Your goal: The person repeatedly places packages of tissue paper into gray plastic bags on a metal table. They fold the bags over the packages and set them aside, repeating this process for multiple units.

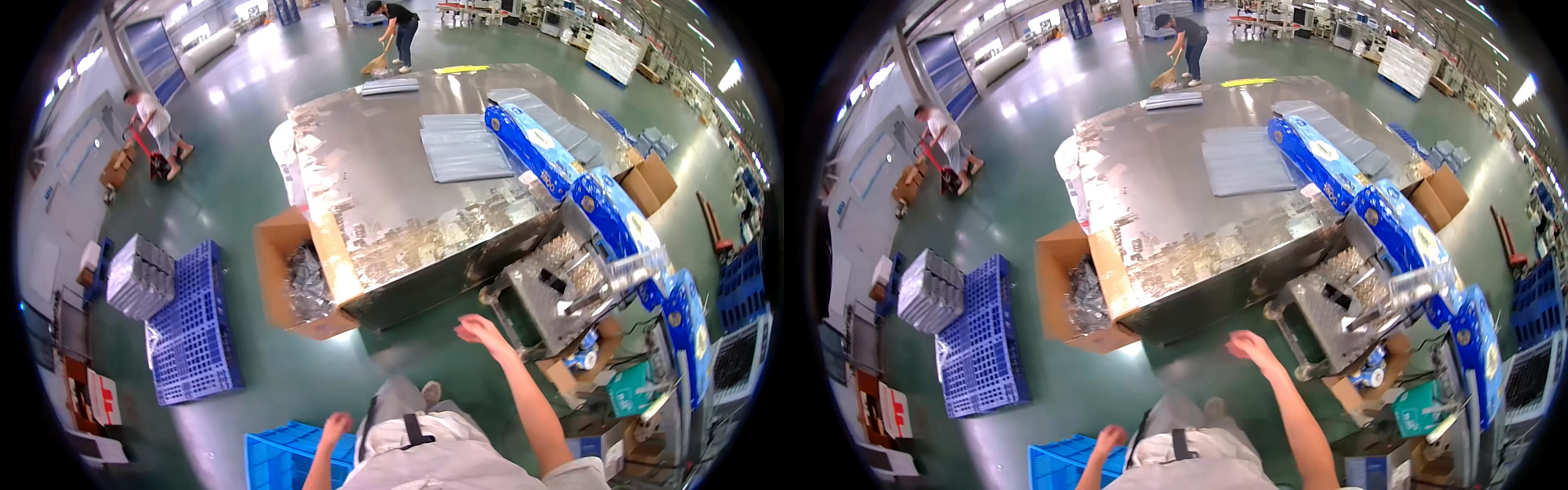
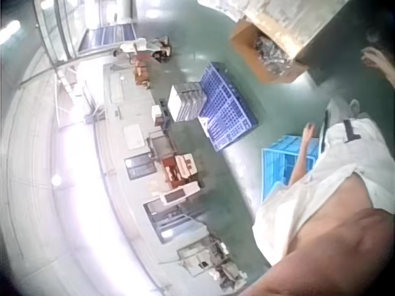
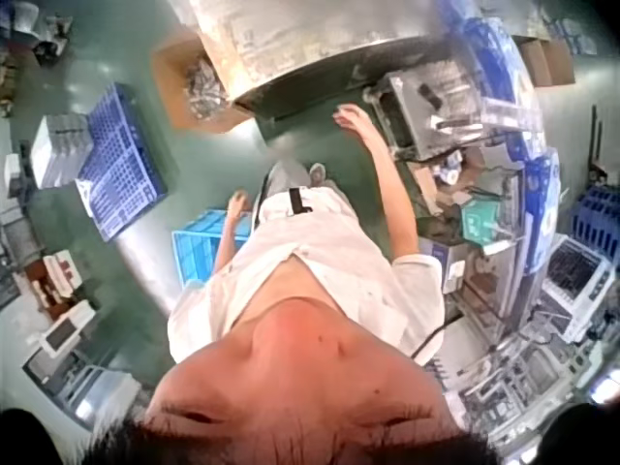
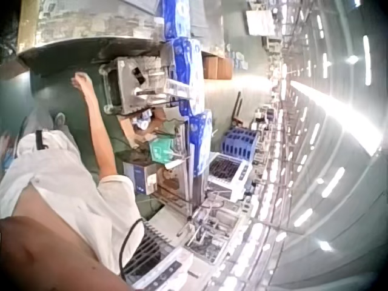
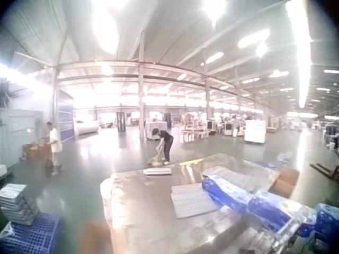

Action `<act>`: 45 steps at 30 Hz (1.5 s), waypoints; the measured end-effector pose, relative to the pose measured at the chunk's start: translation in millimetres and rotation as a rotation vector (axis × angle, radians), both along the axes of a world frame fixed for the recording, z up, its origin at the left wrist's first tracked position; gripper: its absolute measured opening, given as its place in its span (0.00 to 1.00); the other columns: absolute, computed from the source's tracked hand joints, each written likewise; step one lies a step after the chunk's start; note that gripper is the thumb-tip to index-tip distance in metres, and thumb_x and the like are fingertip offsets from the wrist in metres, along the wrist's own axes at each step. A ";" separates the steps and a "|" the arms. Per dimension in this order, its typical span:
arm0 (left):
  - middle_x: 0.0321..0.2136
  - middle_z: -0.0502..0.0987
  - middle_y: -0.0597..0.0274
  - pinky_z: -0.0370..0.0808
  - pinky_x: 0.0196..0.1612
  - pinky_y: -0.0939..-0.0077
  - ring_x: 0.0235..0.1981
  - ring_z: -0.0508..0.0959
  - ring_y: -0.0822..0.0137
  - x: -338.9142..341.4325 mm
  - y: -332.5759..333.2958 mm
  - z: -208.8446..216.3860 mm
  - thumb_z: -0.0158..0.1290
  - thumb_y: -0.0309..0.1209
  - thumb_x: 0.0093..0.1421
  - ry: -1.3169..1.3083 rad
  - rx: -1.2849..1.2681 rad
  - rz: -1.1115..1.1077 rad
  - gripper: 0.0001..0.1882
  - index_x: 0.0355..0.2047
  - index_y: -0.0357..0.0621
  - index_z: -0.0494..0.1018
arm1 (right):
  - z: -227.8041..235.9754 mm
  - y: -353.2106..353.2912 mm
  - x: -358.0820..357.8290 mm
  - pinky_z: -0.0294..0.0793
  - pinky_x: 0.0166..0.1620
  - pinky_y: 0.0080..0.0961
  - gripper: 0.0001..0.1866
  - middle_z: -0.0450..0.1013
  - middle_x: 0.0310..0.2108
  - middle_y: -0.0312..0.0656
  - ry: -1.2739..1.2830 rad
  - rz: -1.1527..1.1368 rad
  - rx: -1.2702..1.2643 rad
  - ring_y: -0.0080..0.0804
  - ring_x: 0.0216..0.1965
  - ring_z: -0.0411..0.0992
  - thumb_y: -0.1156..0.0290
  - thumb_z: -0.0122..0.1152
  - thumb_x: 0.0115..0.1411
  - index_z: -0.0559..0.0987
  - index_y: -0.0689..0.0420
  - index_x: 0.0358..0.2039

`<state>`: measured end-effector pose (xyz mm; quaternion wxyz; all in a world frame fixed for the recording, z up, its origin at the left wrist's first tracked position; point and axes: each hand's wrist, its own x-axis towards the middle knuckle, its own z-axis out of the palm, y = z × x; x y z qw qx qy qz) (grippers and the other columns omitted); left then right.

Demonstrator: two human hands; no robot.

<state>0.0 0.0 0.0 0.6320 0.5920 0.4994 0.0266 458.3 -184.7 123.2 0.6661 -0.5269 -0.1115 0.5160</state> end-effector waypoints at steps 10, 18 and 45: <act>0.31 0.78 0.52 0.73 0.39 0.70 0.34 0.78 0.59 309.2 77.8 50.8 0.50 0.32 0.57 -0.114 0.395 -0.215 0.10 0.37 0.40 0.73 | -65.0 72.7 149.0 0.73 0.41 0.32 0.22 0.76 0.32 0.46 -1.148 0.461 -0.618 0.41 0.36 0.75 0.55 0.59 0.51 0.74 0.56 0.41; 0.35 0.76 0.49 0.73 0.40 0.66 0.36 0.77 0.55 433.1 159.2 44.7 0.50 0.34 0.57 -0.100 0.343 -0.272 0.14 0.39 0.38 0.71 | -101.6 0.9 290.1 0.73 0.41 0.31 0.19 0.77 0.32 0.45 -0.951 0.268 -0.865 0.39 0.35 0.75 0.61 0.61 0.49 0.76 0.59 0.39; 0.24 0.76 0.55 0.71 0.29 0.71 0.25 0.75 0.65 845.2 256.2 2.0 0.60 0.37 0.47 0.232 0.284 -0.154 0.21 0.36 0.31 0.73 | -123.0 198.3 664.1 0.68 0.45 0.43 0.39 0.72 0.37 0.60 -0.903 -0.147 -0.831 0.58 0.42 0.70 0.59 0.67 0.44 0.59 0.63 0.51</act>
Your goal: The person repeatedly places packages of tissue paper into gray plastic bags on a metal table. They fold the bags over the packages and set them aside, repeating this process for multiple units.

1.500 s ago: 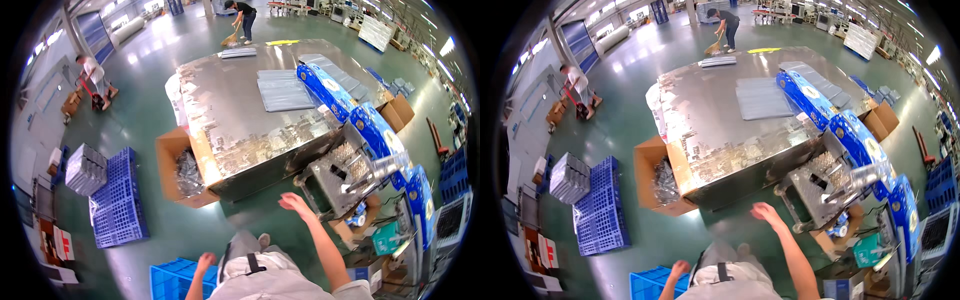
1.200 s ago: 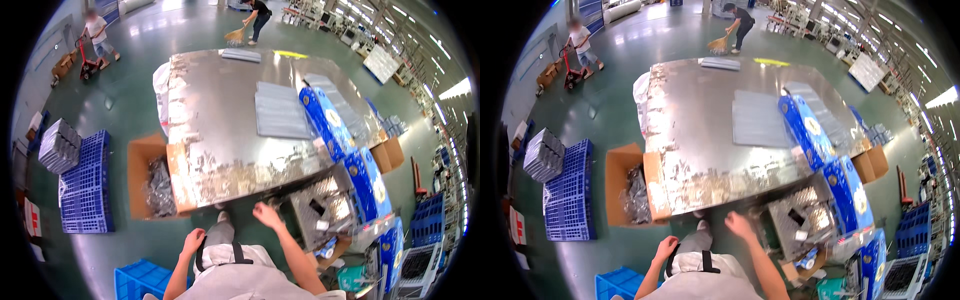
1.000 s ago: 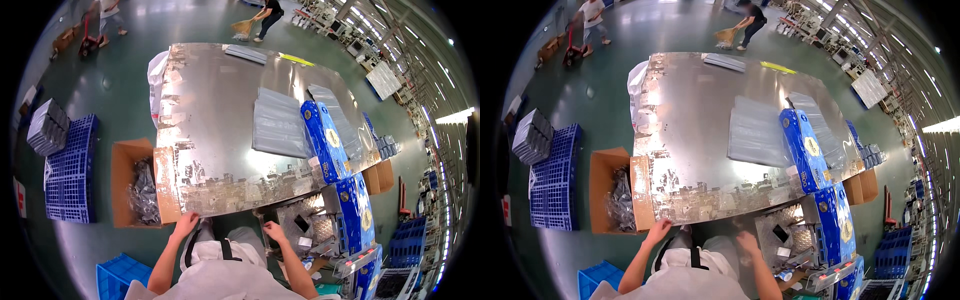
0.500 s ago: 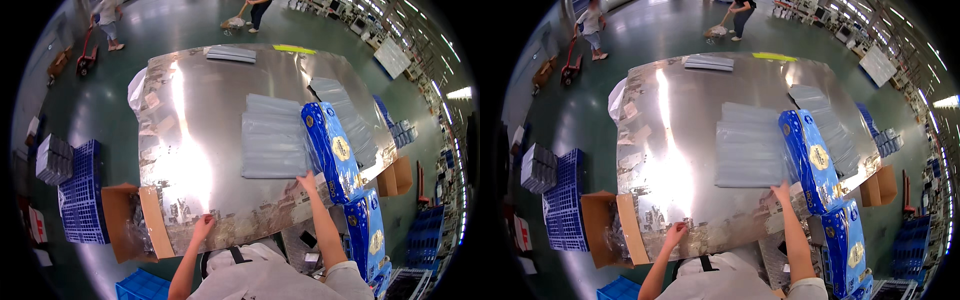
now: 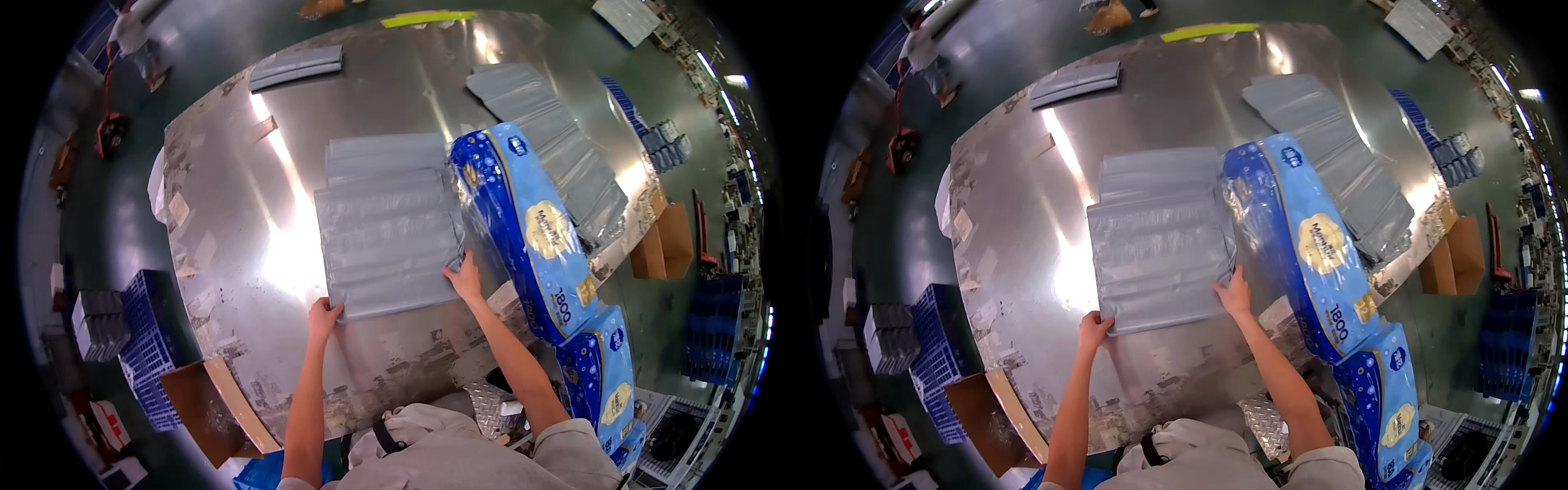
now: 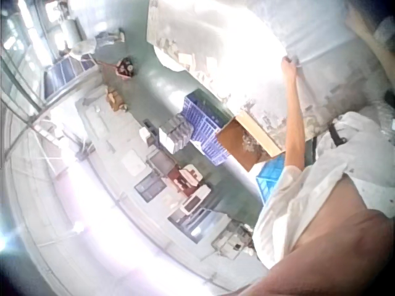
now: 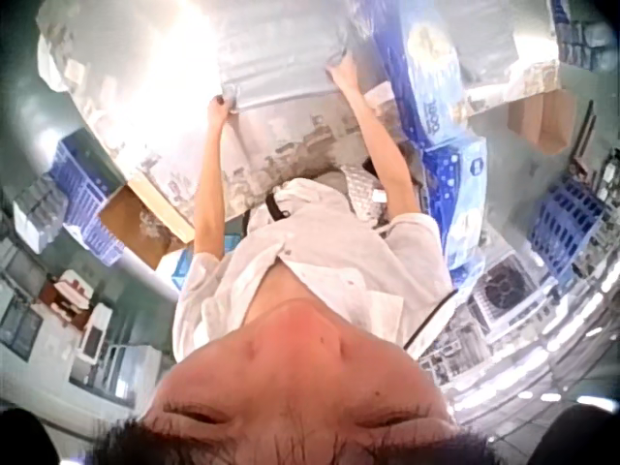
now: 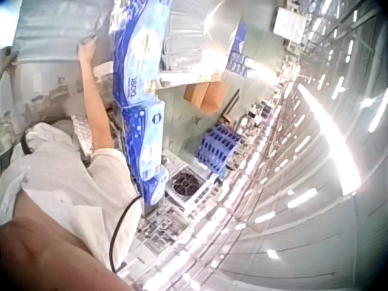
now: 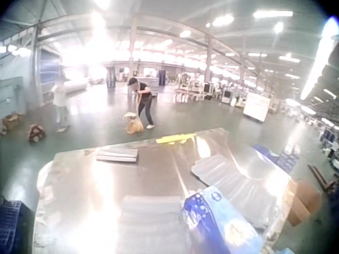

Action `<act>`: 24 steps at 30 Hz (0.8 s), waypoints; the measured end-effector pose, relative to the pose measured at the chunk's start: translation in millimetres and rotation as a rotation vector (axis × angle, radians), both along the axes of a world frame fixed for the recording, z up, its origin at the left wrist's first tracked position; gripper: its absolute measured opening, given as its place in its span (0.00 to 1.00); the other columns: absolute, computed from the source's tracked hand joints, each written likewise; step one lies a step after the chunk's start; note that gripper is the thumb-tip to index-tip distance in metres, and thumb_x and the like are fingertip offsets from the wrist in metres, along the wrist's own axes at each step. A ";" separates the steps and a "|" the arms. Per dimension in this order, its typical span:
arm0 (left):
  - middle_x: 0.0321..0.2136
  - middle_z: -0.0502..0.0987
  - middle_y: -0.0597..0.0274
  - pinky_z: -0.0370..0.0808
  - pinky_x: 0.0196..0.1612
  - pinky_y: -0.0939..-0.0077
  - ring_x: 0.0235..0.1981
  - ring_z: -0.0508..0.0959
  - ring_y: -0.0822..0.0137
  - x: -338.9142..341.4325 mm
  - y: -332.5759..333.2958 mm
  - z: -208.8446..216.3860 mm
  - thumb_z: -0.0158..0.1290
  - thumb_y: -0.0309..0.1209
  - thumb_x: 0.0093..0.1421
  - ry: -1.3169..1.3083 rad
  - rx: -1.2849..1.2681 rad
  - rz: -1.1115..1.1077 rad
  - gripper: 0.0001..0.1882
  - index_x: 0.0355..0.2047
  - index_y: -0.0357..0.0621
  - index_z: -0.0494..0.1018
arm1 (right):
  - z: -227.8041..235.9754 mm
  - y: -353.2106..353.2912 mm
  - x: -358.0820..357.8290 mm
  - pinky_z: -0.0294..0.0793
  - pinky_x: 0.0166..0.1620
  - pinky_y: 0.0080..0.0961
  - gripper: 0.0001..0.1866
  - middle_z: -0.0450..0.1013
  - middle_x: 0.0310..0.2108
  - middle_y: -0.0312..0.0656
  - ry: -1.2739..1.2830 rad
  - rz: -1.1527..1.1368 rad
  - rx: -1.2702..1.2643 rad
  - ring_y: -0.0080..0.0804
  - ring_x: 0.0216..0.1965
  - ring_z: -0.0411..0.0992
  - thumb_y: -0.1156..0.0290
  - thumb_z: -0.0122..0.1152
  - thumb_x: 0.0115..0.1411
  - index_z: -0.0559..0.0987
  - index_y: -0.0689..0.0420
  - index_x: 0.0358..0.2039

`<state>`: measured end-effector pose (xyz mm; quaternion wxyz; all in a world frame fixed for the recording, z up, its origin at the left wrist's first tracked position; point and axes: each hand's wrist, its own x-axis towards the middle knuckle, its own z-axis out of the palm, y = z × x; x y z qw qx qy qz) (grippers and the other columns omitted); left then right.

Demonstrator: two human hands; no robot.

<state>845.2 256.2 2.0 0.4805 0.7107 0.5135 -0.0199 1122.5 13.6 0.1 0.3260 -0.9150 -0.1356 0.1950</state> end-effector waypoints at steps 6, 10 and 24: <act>0.18 0.74 0.54 0.70 0.27 0.68 0.20 0.73 0.63 -95.6 9.6 -0.7 0.61 0.36 0.45 0.117 0.136 0.109 0.18 0.28 0.32 0.73 | 10.1 51.8 -73.3 0.69 0.38 0.47 0.33 0.72 0.31 0.61 0.062 0.116 0.030 0.61 0.34 0.70 0.63 0.64 0.49 0.58 0.63 0.49; 0.17 0.73 0.51 0.68 0.25 0.66 0.19 0.70 0.61 -150.2 5.7 21.8 0.61 0.37 0.45 0.261 0.179 0.157 0.18 0.25 0.32 0.71 | 27.6 66.8 -120.9 0.69 0.36 0.47 0.31 0.72 0.28 0.61 0.197 0.173 0.095 0.61 0.31 0.70 0.63 0.64 0.49 0.59 0.65 0.47; 0.33 0.73 0.56 0.71 0.38 0.69 0.35 0.73 0.58 -132.3 -76.3 71.2 0.59 0.33 0.50 0.006 0.266 0.158 0.26 0.47 0.37 0.65 | 51.0 304.0 -42.8 0.65 0.51 0.38 0.39 0.66 0.46 0.49 -0.460 1.091 0.057 0.47 0.50 0.63 0.54 0.71 0.38 0.67 0.61 0.48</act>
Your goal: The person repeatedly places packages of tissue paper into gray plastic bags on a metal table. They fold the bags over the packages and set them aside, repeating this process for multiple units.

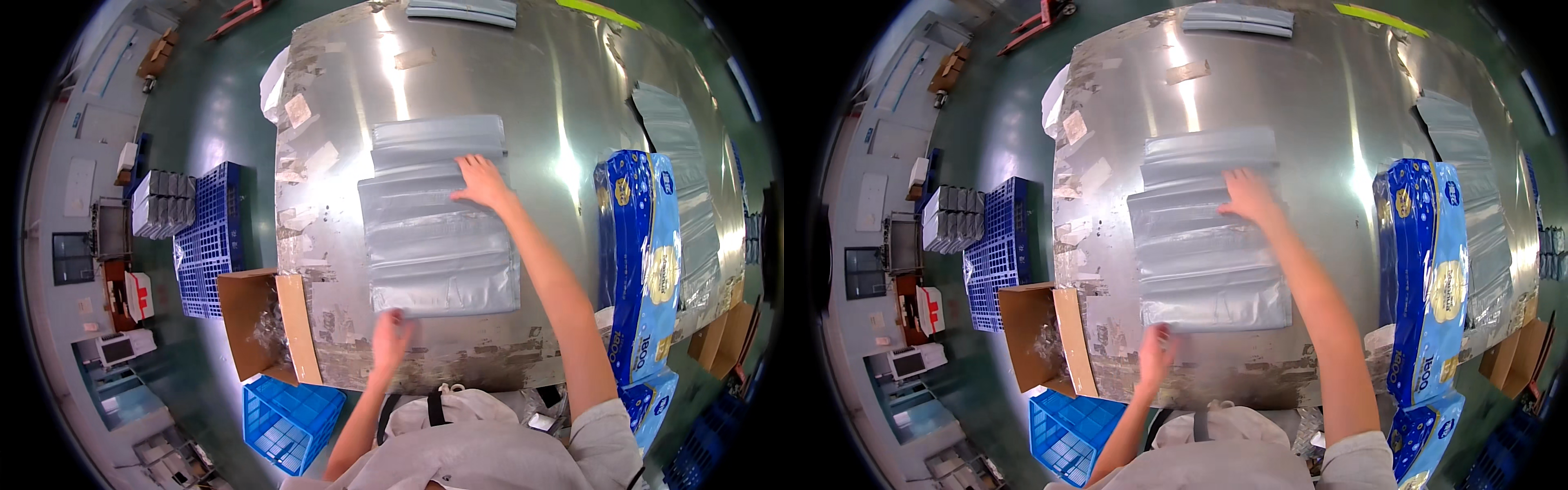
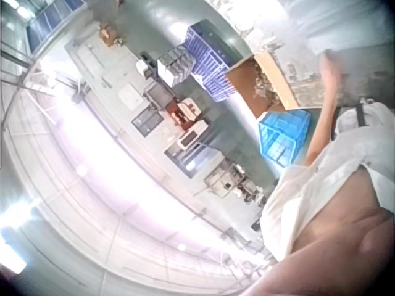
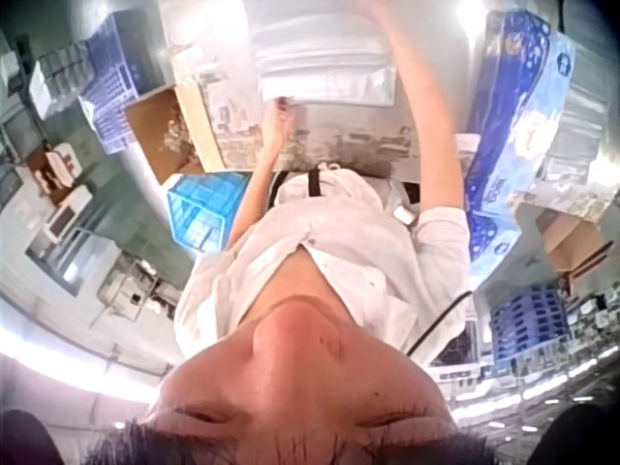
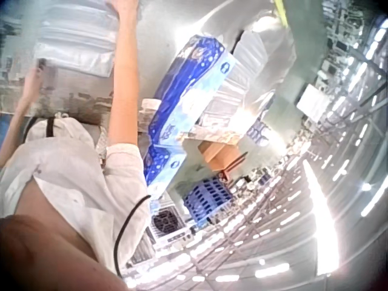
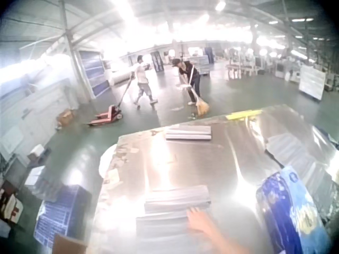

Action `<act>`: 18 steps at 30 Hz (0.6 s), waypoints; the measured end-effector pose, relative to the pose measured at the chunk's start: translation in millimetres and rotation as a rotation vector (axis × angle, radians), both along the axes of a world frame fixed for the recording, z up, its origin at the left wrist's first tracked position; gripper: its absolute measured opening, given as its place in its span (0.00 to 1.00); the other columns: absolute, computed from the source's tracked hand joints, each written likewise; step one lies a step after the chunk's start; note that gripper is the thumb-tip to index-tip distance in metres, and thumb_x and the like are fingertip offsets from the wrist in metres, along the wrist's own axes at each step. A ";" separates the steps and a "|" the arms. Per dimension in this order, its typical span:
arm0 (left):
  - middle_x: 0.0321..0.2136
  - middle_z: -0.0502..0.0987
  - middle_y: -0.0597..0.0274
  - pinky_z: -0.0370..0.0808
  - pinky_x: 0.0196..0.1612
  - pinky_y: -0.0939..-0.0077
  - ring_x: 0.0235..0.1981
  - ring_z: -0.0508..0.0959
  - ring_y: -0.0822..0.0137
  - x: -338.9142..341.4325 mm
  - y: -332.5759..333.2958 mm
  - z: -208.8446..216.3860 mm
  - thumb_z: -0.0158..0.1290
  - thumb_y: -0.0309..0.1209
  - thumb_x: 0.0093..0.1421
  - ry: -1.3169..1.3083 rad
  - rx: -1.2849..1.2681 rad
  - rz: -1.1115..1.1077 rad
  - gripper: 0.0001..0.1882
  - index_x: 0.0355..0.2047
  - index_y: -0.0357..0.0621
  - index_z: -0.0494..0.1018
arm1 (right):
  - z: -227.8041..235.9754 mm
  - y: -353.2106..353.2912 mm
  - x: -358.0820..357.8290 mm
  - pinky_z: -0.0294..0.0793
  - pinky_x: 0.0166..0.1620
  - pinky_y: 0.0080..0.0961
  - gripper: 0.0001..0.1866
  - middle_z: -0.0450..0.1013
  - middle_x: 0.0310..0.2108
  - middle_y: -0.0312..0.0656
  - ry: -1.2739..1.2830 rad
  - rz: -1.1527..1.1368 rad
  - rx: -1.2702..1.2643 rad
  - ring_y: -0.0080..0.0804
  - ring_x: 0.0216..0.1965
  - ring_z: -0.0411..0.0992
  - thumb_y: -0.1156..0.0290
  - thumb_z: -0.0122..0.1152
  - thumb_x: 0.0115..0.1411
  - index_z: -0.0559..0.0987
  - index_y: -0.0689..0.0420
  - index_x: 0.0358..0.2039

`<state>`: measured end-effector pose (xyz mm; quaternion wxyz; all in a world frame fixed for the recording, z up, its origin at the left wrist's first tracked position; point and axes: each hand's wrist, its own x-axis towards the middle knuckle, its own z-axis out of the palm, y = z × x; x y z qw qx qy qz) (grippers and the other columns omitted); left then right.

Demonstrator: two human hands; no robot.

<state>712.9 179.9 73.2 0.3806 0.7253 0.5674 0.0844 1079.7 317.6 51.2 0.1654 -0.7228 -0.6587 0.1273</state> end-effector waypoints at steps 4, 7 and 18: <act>0.43 0.73 0.53 0.72 0.45 0.72 0.44 0.73 0.63 15.0 -38.3 -16.6 0.55 0.34 0.57 -0.348 -0.824 0.155 0.24 0.49 0.32 0.63 | 11.8 39.3 -7.3 0.65 0.51 0.37 0.40 0.65 0.46 0.48 0.041 0.106 -0.497 0.46 0.52 0.61 0.48 0.72 0.33 0.70 0.59 0.45; 0.47 0.70 0.50 0.71 0.49 0.71 0.49 0.72 0.62 18.9 -40.1 -30.0 0.52 0.33 0.59 -0.716 -1.115 0.453 0.24 0.50 0.30 0.62 | 17.3 35.0 -13.8 0.65 0.50 0.37 0.39 0.66 0.45 0.48 -0.117 0.177 -0.455 0.46 0.51 0.63 0.47 0.73 0.32 0.71 0.58 0.42; 0.49 0.67 0.45 0.67 0.57 0.64 0.53 0.69 0.57 34.1 -24.0 -39.5 0.51 0.28 0.59 -1.059 -1.318 0.735 0.20 0.48 0.28 0.62 | 19.3 -18.0 -27.5 0.70 0.43 0.39 0.24 0.72 0.36 0.51 -0.085 0.280 -0.405 0.50 0.40 0.71 0.63 0.65 0.45 0.72 0.59 0.41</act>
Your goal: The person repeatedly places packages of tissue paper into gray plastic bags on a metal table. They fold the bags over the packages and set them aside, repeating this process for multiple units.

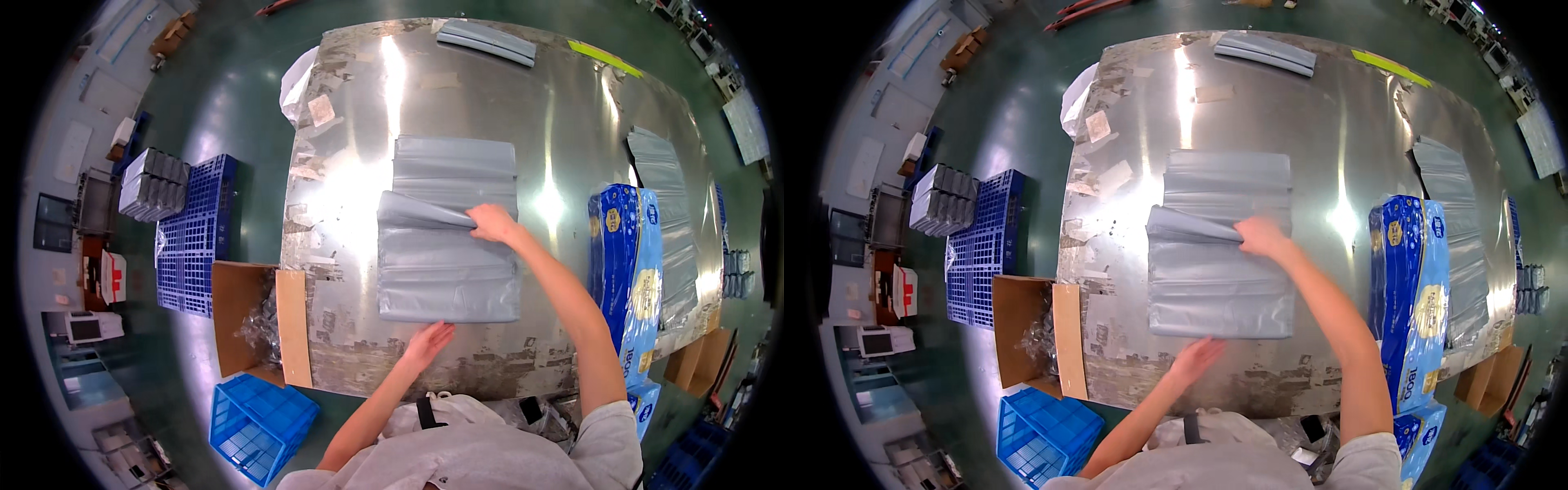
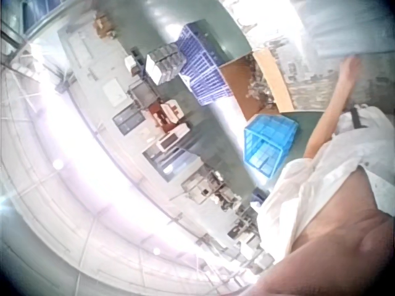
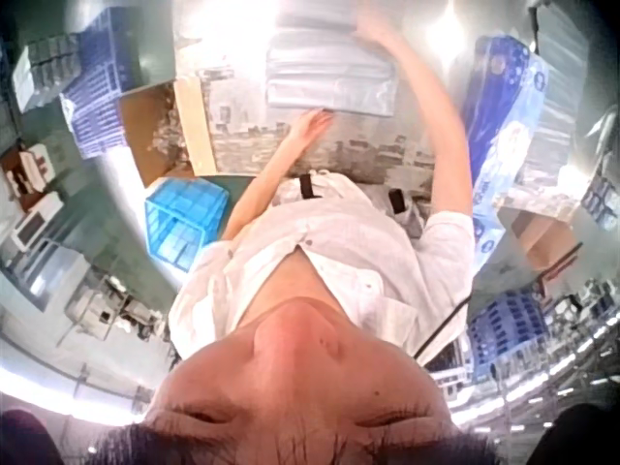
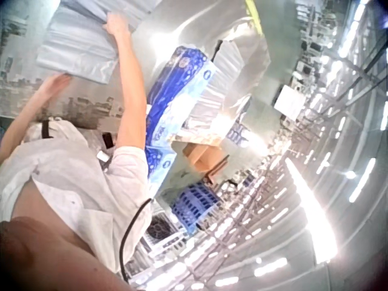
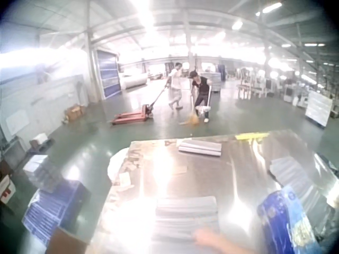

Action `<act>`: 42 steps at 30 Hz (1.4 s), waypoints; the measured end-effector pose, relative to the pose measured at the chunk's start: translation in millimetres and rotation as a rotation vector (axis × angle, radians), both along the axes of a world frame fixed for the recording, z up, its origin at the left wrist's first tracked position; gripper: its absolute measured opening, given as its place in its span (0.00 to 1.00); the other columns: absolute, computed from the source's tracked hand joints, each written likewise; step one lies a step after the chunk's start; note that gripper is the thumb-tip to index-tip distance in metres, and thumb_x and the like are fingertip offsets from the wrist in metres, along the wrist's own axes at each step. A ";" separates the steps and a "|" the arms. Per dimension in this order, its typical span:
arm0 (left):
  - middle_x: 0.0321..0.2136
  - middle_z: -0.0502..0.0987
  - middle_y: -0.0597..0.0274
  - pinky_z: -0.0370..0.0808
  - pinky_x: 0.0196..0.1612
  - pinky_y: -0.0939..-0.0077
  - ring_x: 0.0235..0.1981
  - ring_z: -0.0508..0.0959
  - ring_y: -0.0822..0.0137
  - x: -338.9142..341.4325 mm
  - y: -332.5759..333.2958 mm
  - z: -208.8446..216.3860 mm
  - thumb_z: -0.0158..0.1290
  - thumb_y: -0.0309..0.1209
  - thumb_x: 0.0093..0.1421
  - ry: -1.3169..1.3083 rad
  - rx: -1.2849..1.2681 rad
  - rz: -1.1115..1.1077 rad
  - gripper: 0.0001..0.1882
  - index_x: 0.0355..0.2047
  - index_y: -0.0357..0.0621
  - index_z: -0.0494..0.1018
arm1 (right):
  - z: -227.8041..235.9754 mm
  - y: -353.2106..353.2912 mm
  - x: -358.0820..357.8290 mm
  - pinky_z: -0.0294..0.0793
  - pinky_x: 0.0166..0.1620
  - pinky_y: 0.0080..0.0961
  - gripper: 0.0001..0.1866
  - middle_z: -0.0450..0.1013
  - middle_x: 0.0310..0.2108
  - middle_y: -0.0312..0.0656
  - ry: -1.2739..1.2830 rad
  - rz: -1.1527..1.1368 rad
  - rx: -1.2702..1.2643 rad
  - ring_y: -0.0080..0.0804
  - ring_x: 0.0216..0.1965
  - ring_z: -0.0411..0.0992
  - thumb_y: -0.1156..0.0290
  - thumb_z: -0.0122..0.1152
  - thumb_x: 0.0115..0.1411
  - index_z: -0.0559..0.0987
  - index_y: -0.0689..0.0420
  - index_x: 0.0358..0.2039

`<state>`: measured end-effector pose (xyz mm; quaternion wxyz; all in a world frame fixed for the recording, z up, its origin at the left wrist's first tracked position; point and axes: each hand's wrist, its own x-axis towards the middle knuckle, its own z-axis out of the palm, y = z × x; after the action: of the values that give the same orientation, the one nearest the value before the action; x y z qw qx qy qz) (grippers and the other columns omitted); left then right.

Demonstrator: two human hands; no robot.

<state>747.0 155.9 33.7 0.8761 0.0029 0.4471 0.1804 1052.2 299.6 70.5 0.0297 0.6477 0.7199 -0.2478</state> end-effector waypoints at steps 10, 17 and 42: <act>0.50 0.70 0.60 0.66 0.54 0.66 0.49 0.70 0.61 -43.8 -50.6 -46.0 0.45 0.41 0.62 -0.105 -0.091 0.159 0.20 0.51 0.46 0.66 | 69.5 -197.7 -112.7 0.76 0.35 0.36 0.15 0.72 0.37 0.50 0.147 0.250 -0.143 0.45 0.38 0.74 0.76 0.51 0.48 0.72 0.57 0.40; 0.50 0.70 0.61 0.67 0.54 0.67 0.49 0.70 0.62 -129.8 -31.5 22.0 0.45 0.44 0.62 0.166 -0.183 0.010 0.22 0.51 0.47 0.66 | 64.7 -294.6 -169.8 0.76 0.36 0.34 0.14 0.73 0.39 0.47 0.397 0.022 -0.034 0.41 0.38 0.74 0.74 0.51 0.49 0.72 0.57 0.39; 0.48 0.72 0.63 0.69 0.49 0.68 0.45 0.72 0.64 -181.1 -79.8 50.7 0.43 0.63 0.55 0.431 -0.199 -0.153 0.37 0.54 0.48 0.66 | 112.0 -346.1 -193.6 0.58 0.54 0.36 0.33 0.62 0.50 0.49 0.501 0.245 -0.216 0.44 0.52 0.60 0.76 0.54 0.50 0.62 0.45 0.58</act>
<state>565.9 76.1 84.4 0.7675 -0.0111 0.6378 0.0639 858.6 -46.6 182.5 -0.0505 0.4677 0.7471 -0.4696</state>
